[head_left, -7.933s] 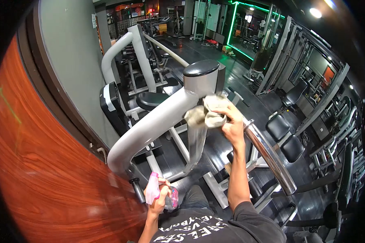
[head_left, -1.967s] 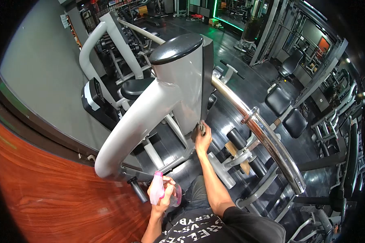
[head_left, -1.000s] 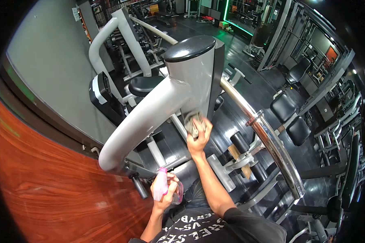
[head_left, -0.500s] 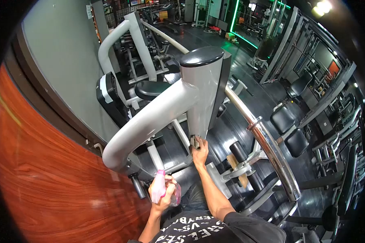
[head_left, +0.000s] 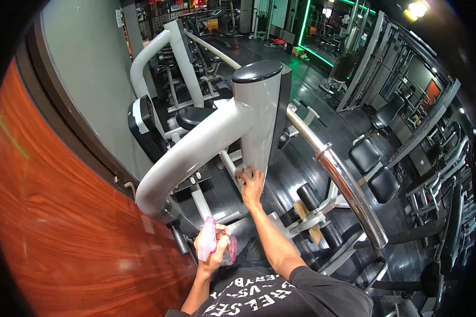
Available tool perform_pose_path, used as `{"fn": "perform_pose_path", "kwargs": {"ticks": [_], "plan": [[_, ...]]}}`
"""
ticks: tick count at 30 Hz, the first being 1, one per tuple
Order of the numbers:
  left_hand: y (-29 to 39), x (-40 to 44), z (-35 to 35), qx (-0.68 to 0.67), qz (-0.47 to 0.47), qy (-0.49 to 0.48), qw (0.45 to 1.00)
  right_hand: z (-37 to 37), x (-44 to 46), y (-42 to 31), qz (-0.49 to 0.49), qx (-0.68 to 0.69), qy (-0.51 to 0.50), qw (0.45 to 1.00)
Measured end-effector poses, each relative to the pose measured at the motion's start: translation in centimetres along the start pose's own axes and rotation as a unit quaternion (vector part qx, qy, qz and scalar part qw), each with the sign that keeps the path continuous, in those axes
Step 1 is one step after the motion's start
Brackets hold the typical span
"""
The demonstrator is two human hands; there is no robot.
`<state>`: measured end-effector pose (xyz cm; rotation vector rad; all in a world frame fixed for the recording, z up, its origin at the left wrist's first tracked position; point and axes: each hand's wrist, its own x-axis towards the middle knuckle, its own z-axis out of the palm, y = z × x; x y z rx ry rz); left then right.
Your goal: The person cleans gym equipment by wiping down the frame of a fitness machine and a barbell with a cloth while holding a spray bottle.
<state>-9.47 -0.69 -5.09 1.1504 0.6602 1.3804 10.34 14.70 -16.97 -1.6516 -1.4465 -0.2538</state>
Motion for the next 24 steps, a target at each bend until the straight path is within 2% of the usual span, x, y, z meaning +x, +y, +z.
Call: {"fn": "perform_pose_path", "kwargs": {"ticks": [1, 2, 3, 4, 5, 6, 8, 9, 10, 11, 12, 14, 16, 18, 19, 20, 22, 24], "plan": [[-0.2, -0.2, -0.1, 0.02, 0.007, -0.007, 1.0, 1.6, -2.3, 1.6, 0.124, 0.084, 0.001, 0.989], [-0.3, -0.3, -0.2, 0.04, 0.016, -0.014, 0.999, 3.1, -4.4, 3.0, 0.245, 0.167, 0.002, 0.955], [-0.2, -0.5, 0.0, 0.021, 0.015, -0.007, 1.0, 3.7, -6.2, 4.2, 0.366, 0.298, 0.027, 0.881], [-0.1, -0.7, 0.1, 0.022, 0.017, -0.007, 1.0, 2.8, -6.9, 4.3, 0.475, 0.418, 0.049, 0.773], [0.1, -0.9, 0.2, 0.02, 0.01, -0.005, 1.0, 1.6, -7.6, 4.5, 0.522, 0.482, 0.051, 0.702], [0.1, -1.1, 0.4, 0.017, 0.002, -0.004, 1.0, 0.9, -8.2, 5.0, 0.512, 0.572, 0.066, 0.637], [0.2, -1.3, 0.8, 0.023, 0.002, -0.005, 1.0, -2.8, -8.4, 5.8, 0.492, 0.735, -0.038, 0.465], [0.2, -1.4, 1.0, 0.031, 0.002, -0.004, 1.0, -3.8, -8.7, 6.3, 0.491, 0.735, -0.04, 0.466], [0.1, -1.6, 1.0, 0.029, 0.004, -0.002, 1.0, -4.8, -9.2, 6.8, 0.465, 0.736, -0.085, 0.484], [-0.3, -1.8, 0.8, 0.048, 0.013, -0.025, 0.998, -5.3, -9.4, 7.2, 0.439, 0.735, -0.13, 0.501], [-0.5, -2.0, 0.8, 0.067, 0.022, -0.047, 0.996, -6.5, -8.9, 6.3, 0.437, 0.734, -0.134, 0.502], [-0.7, -2.3, 1.2, 0.077, 0.017, -0.036, 0.996, -10.1, -7.6, 2.9, 0.367, 0.627, -0.133, 0.675], [-0.6, -2.8, 1.7, 0.089, 0.013, -0.026, 0.996, -11.3, -7.9, 3.3, 0.353, 0.632, -0.157, 0.672], [-0.4, -3.3, 2.4, 0.111, 0.032, -0.025, 0.993, -12.7, -8.7, 4.2, 0.432, 0.687, -0.176, 0.558], [-0.4, -3.6, 2.8, 0.111, 0.035, -0.02, 0.993, -13.9, -8.4, 2.9, 0.428, 0.696, -0.153, 0.556], [-0.4, -4.1, 3.2, 0.111, 0.031, -0.012, 0.993, -14.8, -8.2, 2.3, 0.451, 0.707, -0.155, 0.522], [-0.7, -5.1, 4.1, 0.109, 0.027, 0.002, 0.994, -15.6, -9.2, 3.0, 0.432, 0.783, -0.147, 0.422], [-1.1, -6.2, 5.3, 0.117, 0.015, 0.02, 0.993, -17.0, -10.3, 3.7, 0.416, 0.727, -0.149, 0.526]]}}
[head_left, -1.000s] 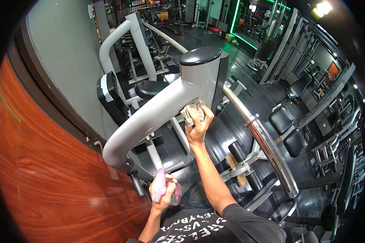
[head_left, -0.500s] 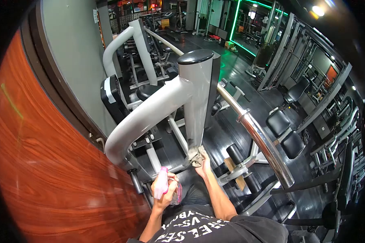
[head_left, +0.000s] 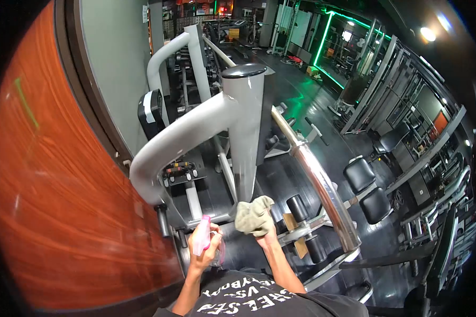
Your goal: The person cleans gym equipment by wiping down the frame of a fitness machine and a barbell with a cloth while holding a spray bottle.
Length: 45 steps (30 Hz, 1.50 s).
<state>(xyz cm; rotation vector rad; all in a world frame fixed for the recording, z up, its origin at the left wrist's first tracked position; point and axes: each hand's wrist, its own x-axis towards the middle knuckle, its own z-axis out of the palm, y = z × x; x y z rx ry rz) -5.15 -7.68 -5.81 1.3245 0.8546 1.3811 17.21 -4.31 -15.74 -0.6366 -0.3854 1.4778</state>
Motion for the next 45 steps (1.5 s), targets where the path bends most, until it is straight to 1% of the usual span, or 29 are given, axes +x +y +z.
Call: {"fn": "perform_pose_path", "kwargs": {"ticks": [2, 3, 4, 8, 10, 13, 14, 16, 17, 18, 20, 22, 23, 24, 26, 28, 29, 30, 32, 34, 35, 36, 37, 38, 40, 41, 42, 44, 45], "plan": [[0.3, -1.4, 1.6, 0.016, -0.009, 0.01, 1.0, -3.0, -0.6, -0.5, -0.037, -0.329, 0.037, 0.943], [0.5, -2.2, 2.5, 0.013, -0.019, 0.016, 1.0, -2.4, -1.8, -1.7, -0.176, -0.489, 0.012, 0.854], [0.7, -3.1, 3.4, 0.011, -0.029, 0.022, 0.999, -1.1, -3.5, -3.3, -0.307, -0.621, -0.015, 0.721], [0.5, -6.9, 7.0, 0.056, -0.037, 0.018, 0.998, -2.3, -7.6, -6.7, -0.284, -0.621, -0.017, 0.731], [-0.3, -8.9, 9.0, 0.031, -0.071, 0.011, 0.997, -1.7, -10.1, -8.9, -0.27, -0.649, -0.007, 0.711], [-1.8, -11.6, 11.6, 0.032, -0.07, -0.019, 0.997, -0.3, -13.3, -12.0, -0.349, -0.758, 0.0, 0.552], [-1.7, -12.2, 12.6, 0.075, -0.032, -0.039, 0.996, -0.6, -14.2, -12.5, -0.346, -0.759, -0.005, 0.552], [-1.4, -13.5, 14.1, 0.112, 0.002, -0.069, 0.991, -1.1, -15.6, -13.1, -0.25, -0.736, 0.036, 0.628], [-1.0, -14.2, 14.8, 0.083, -0.051, -0.086, 0.992, -1.7, -15.8, -13.8, -0.278, -0.757, 0.02, 0.591], [-0.5, -14.9, 15.5, 0.052, -0.103, -0.103, 0.988, -1.2, -16.5, -14.8, -0.279, -0.756, 0.017, 0.592], [-0.3, -15.4, 16.9, 0.033, -0.105, -0.107, 0.988, 0.5, -18.3, -17.0, -0.148, -0.806, 0.02, 0.572], [-0.8, -15.7, 17.9, 0.115, -0.076, -0.142, 0.98, -0.1, -18.6, -17.5, -0.167, -0.797, 0.011, 0.58], [-1.9, -15.9, 18.1, 0.194, -0.004, -0.148, 0.97, 0.1, -18.7, -17.8, -0.166, -0.789, 0.015, 0.591], [-2.3, -15.8, 18.3, 0.196, -0.003, -0.148, 0.969, 0.2, -18.7, -18.0, -0.167, -0.781, 0.021, 0.602], [-2.7, -15.3, 18.8, 0.277, 0.147, -0.139, 0.939, -1.3, -18.0, -17.2, -0.199, -0.772, 0.027, 0.603], [-1.7, -14.6, 19.2, 0.246, 0.111, -0.161, 0.949, -2.5, -17.1, -16.0, -0.258, -0.6, 0.039, 0.757], [-1.2, -14.1, 19.3, 0.172, 0.04, -0.182, 0.967, -3.5, -17.1, -16.6, -0.182, -0.595, 0.049, 0.781], [-0.9, -13.4, 19.3, 0.096, -0.032, -0.202, 0.974, -3.9, -16.9, -17.0, -0.186, -0.595, 0.054, 0.78], [-0.5, -12.3, 19.7, 0.069, -0.012, -0.213, 0.975, -4.4, -16.6, -17.6, -0.124, -0.503, 0.061, 0.853], [0.0, -11.3, 19.9, -0.017, -0.086, -0.197, 0.977, -6.2, -15.8, -17.3, -0.153, -0.447, 0.044, 0.88], [-2.9, -10.5, 19.7, 0.047, 0.096, -0.199, 0.974, -6.5, -15.8, -17.6, -0.138, -0.405, 0.026, 0.903], [-2.5, -10.1, 19.6, 0.046, 0.101, -0.204, 0.973, -6.3, -15.6, -17.9, -0.124, -0.362, 0.007, 0.924], [-2.1, -9.8, 19.5, -0.035, -0.001, -0.206, 0.978, -5.6, -16.1, -18.6, -0.098, -0.337, -0.008, 0.936], [-1.7, -9.4, 19.6, -0.114, -0.103, -0.206, 0.966, -5.8, -16.0, -18.8, -0.104, -0.338, -0.006, 0.936], [-1.6, -8.6, 19.8, -0.132, -0.098, -0.21, 0.964, -6.6, -16.0, -18.7, -0.072, -0.441, 0.015, 0.894], [-1.7, -8.3, 19.8, -0.136, -0.099, -0.225, 0.96, -6.5, -15.5, -18.1, -0.17, -0.449, 0.002, 0.877], [-1.9, -8.1, 19.9, -0.139, -0.1, -0.238, 0.956, -6.0, -15.3, -18.2, -0.171, -0.451, 0.004, 0.876], [-2.7, -7.9, 20.0, -0.15, -0.102, -0.241, 0.953, -4.9, -15.2, -18.5, -0.326, -0.607, -0.004, 0.725], [-2.9, -7.7, 20.0, -0.158, -0.1, -0.24, 0.953, -5.5, -15.1, -17.9, -0.276, -0.559, -0.004, 0.782]]}}
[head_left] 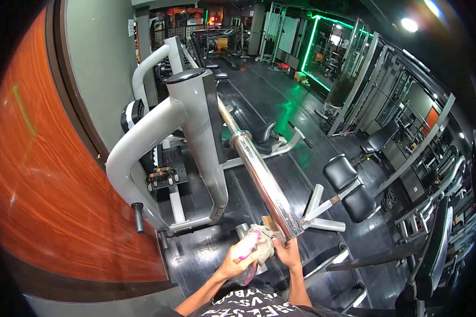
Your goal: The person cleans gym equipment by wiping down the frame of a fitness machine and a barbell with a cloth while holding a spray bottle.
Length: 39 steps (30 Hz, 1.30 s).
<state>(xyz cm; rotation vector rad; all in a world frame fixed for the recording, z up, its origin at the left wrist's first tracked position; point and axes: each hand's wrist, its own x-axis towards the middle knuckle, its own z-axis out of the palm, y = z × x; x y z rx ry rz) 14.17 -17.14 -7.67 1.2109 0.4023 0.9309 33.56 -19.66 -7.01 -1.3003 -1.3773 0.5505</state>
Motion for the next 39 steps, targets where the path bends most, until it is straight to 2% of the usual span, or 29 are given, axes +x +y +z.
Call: {"fn": "perform_pose_path", "kwargs": {"ticks": [1, 3, 4, 5, 7, 8, 9, 10, 11, 12, 13, 14, 15, 16, 17, 18, 19, 21, 22, 25, 26, 28, 31, 33, 35, 37, 38, 39], "plan": [[0.0, 0.0, -0.1, -0.007, 0.004, 0.0, 1.0, 0.3, -0.4, 0.5, 0.005, 0.001, 0.002, 1.0], [0.4, 0.2, 0.0, -0.013, -0.001, 0.005, 1.0, 1.2, -0.8, 0.4, 0.022, 0.189, -0.054, 0.98], [0.7, 0.3, -0.1, -0.02, 0.0, 0.011, 1.0, 1.3, -0.8, 1.4, 0.047, 0.192, -0.088, 0.976], [1.1, 0.3, -0.2, -0.019, -0.002, 0.008, 1.0, 1.6, -0.7, 1.6, 0.048, 0.193, -0.085, 0.976], [1.9, 0.3, -0.2, 0.01, 0.011, -0.001, 1.0, 1.8, -0.2, 0.9, 0.123, 0.243, -0.053, 0.961], [2.5, 0.2, -0.3, 0.009, 0.009, -0.002, 1.0, 1.6, -0.1, 0.2, 0.091, 0.159, -0.012, 0.983], [3.5, 0.2, -0.6, 0.07, 0.031, 0.002, 0.997, 1.2, -0.1, 0.8, 0.093, 0.105, 0.003, 0.99], [4.3, 0.2, -0.8, 0.131, 0.054, 0.007, 0.99, 1.1, 0.5, 2.0, 0.132, 0.257, 0.037, 0.957], [4.9, 0.1, -1.1, 0.132, 0.053, 0.007, 0.99, 1.0, 1.4, 2.2, 0.168, 0.402, 0.069, 0.898], [5.4, 0.1, -1.4, 0.176, 0.081, 0.014, 0.981, 0.5, 1.8, 2.1, 0.169, 0.403, 0.068, 0.897], [6.0, 0.0, -1.7, 0.22, 0.109, 0.021, 0.969, 0.1, 2.5, 0.9, 0.077, 0.283, 0.073, 0.953], [6.7, -0.2, -1.8, 0.222, 0.092, 0.021, 0.971, 0.0, 3.1, 0.1, -0.017, 0.157, 0.075, 0.985], [7.3, -0.3, -1.8, 0.224, 0.092, 0.023, 0.97, 0.1, 3.8, -0.3, -0.017, 0.16, 0.073, 0.984], [7.9, -0.3, -1.7, 0.234, 0.099, 0.028, 0.967, 0.3, 4.4, -0.5, 0.1, 0.395, 0.112, 0.906], [8.4, -0.4, -1.5, 0.245, 0.106, 0.034, 0.963, 0.5, 5.0, -0.6, 0.212, 0.598, 0.142, 0.76], [8.9, -0.5, -1.4, 0.248, 0.107, 0.038, 0.962, 0.6, 5.9, 1.8, 0.057, 0.79, -0.01, 0.611], [9.5, -0.5, -1.3, 0.258, 0.097, 0.044, 0.96, 0.9, 6.0, 4.4, 0.058, 0.792, -0.015, 0.608], [10.1, -0.1, -0.9, 0.275, 0.091, 0.06, 0.955, 1.8, 5.8, 7.3, 0.047, 0.613, -0.086, 0.784], [10.2, 0.0, -0.6, 0.259, 0.096, 0.064, 0.959, 1.7, 6.5, 7.3, 0.06, 0.772, -0.133, 0.618], [10.3, 0.2, 0.1, 0.248, 0.075, 0.08, 0.962, 1.5, 6.5, 9.4, 0.125, 0.77, -0.141, 0.61], [10.2, 0.4, 0.4, 0.253, 0.085, 0.088, 0.96, 1.9, 8.3, 4.5, 0.132, 0.853, -0.18, 0.471], [10.1, 0.9, 0.9, 0.26, 0.094, 0.104, 0.955, 1.6, 10.3, 3.1, 0.146, 0.856, -0.181, 0.462], [10.3, 1.7, 1.9, 0.266, 0.04, 0.13, 0.954, 1.1, 12.5, 3.4, 0.177, 0.859, -0.175, 0.447], [10.2, 2.6, 2.9, 0.32, 0.09, 0.155, 0.93, 1.0, 14.0, 4.4, 0.199, 0.768, -0.113, 0.598], [9.8, 3.3, 4.0, 0.323, 0.088, 0.186, 0.924, 0.7, 15.5, 4.8, 0.185, 0.789, -0.13, 0.571], [9.2, 3.8, 5.1, 0.307, 0.102, 0.214, 0.922, 0.2, 16.5, 3.7, 0.17, 0.7, -0.12, 0.683], [8.9, 4.1, 5.6, 0.321, 0.119, 0.22, 0.914, 0.6, 17.3, 6.0, 0.164, 0.676, -0.134, 0.706], [8.4, 4.3, 6.0, 0.322, 0.118, 0.233, 0.91, 0.2, 17.7, 6.3, 0.17, 0.677, -0.145, 0.701]]}}
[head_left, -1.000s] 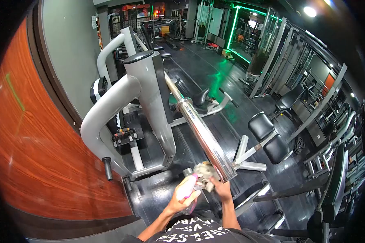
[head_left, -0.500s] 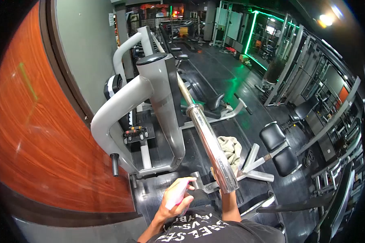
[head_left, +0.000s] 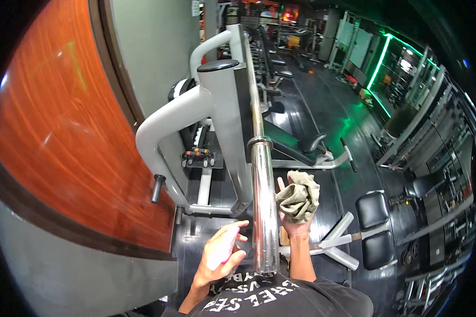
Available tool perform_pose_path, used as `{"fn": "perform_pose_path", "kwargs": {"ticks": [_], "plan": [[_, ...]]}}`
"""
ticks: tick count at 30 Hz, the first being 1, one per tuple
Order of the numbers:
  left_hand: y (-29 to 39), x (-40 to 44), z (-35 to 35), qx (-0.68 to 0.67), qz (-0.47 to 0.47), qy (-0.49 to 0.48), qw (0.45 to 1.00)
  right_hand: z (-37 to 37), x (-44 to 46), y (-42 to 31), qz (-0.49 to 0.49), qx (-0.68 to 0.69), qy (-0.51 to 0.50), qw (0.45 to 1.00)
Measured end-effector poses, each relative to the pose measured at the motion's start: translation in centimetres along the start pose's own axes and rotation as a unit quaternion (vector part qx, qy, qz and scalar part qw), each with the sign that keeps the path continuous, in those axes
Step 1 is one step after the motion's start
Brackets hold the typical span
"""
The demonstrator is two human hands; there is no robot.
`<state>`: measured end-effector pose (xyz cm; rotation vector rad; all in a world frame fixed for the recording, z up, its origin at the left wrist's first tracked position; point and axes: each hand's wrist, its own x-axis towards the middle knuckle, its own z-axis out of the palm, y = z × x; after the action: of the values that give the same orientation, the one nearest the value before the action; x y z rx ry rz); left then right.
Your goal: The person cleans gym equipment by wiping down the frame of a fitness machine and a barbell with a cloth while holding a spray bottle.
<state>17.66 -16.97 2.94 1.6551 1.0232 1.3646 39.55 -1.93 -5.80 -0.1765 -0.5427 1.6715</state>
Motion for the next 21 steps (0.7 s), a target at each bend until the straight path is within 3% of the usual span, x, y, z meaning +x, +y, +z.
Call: {"fn": "perform_pose_path", "kwargs": {"ticks": [6, 7, 11, 14, 15, 18, 19, 21], "plan": [[1.4, -1.1, 3.6, -0.055, -0.056, 0.098, 0.992, -1.2, 1.6, -2.3, 0.1, 0.111, -0.139, 0.979], [1.6, -1.1, 4.1, -0.034, -0.05, 0.121, 0.991, -1.4, 1.7, -2.5, 0.108, 0.104, -0.091, 0.984], [3.5, -1.8, 5.9, -0.053, -0.089, 0.205, 0.973, -0.1, 2.5, -3.4, 0.139, 0.085, -0.073, 0.984], [3.6, -2.5, 6.3, 0.045, -0.083, 0.211, 0.973, 0.5, 3.3, -4.4, 0.188, 0.076, -0.065, 0.977], [4.0, -2.9, 6.4, 0.049, -0.121, 0.2, 0.971, 0.6, 3.4, -4.6, 0.202, 0.075, -0.068, 0.974], [2.9, -3.4, 7.8, 0.019, -0.071, 0.273, 0.959, 0.8, 4.2, -5.0, 0.223, 0.088, -0.063, 0.969], [3.6, -3.7, 7.7, 0.013, -0.118, 0.247, 0.962, 0.4, 4.6, -4.9, 0.22, 0.083, -0.046, 0.971], [3.1, -4.1, 7.9, 0.029, -0.106, 0.261, 0.959, 0.0, 5.2, -4.7, 0.221, 0.096, -0.014, 0.97]]}}
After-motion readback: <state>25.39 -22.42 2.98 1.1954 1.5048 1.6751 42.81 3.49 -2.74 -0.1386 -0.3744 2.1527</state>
